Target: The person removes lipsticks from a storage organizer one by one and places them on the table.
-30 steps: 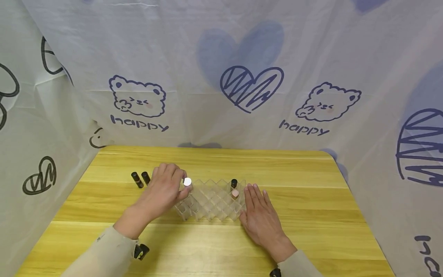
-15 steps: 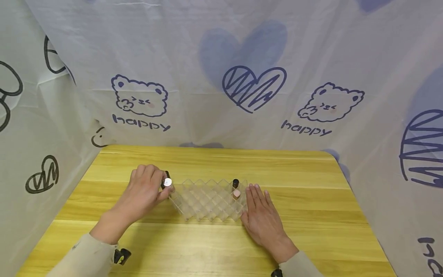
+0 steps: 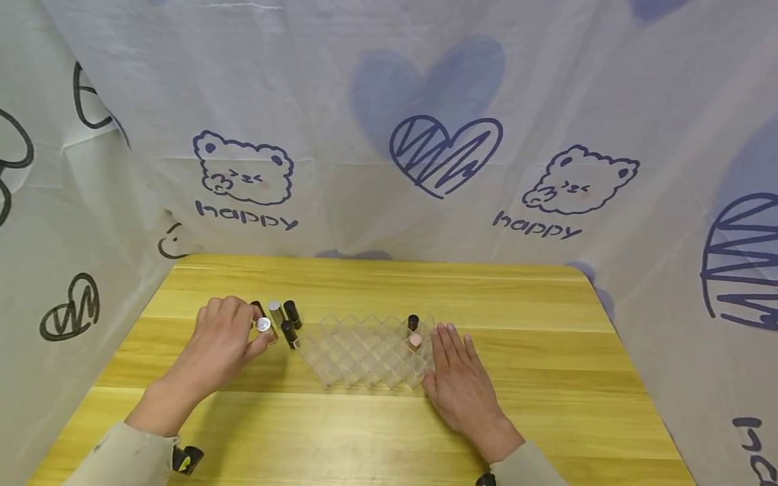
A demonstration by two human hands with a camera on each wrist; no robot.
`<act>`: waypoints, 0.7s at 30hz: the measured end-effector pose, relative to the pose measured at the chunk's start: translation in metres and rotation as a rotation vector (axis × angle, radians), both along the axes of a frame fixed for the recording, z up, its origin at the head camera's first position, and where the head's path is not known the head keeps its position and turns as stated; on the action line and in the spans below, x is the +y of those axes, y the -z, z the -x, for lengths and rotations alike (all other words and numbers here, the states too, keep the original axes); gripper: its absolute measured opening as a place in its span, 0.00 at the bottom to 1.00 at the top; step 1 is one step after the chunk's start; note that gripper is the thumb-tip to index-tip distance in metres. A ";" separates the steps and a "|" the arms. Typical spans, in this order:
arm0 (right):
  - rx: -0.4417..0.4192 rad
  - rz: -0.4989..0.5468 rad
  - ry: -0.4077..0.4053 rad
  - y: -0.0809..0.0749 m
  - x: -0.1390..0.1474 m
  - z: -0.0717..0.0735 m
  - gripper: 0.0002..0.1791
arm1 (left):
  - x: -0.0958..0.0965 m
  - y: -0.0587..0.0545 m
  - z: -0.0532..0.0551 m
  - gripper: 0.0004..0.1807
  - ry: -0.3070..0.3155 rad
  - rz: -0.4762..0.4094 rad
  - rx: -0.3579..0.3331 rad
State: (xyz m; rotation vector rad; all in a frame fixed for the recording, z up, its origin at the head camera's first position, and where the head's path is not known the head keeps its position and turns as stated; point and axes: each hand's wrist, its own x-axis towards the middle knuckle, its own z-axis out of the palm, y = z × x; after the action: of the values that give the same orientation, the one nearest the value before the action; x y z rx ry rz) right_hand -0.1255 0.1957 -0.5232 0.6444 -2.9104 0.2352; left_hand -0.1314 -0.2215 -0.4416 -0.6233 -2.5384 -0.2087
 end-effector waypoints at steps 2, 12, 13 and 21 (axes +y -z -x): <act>0.002 -0.002 0.001 0.000 0.000 0.000 0.37 | -0.003 0.005 0.000 0.19 -0.002 -0.004 -0.002; 0.013 -0.001 -0.001 0.001 0.001 0.000 0.38 | -0.010 0.028 0.002 0.19 -0.044 0.015 -0.016; 0.013 -0.003 -0.001 0.001 0.001 0.000 0.38 | -0.010 0.029 0.003 0.19 -0.045 0.016 -0.015; 0.019 -0.010 -0.002 0.000 0.001 0.000 0.37 | -0.009 0.035 0.006 0.19 -0.060 0.003 -0.046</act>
State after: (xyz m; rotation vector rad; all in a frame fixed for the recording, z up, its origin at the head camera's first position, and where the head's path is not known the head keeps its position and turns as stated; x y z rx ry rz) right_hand -0.1254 0.1964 -0.5236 0.6480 -2.8941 0.2140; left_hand -0.1379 -0.2308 -0.4770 -0.5492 -2.5976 -0.2003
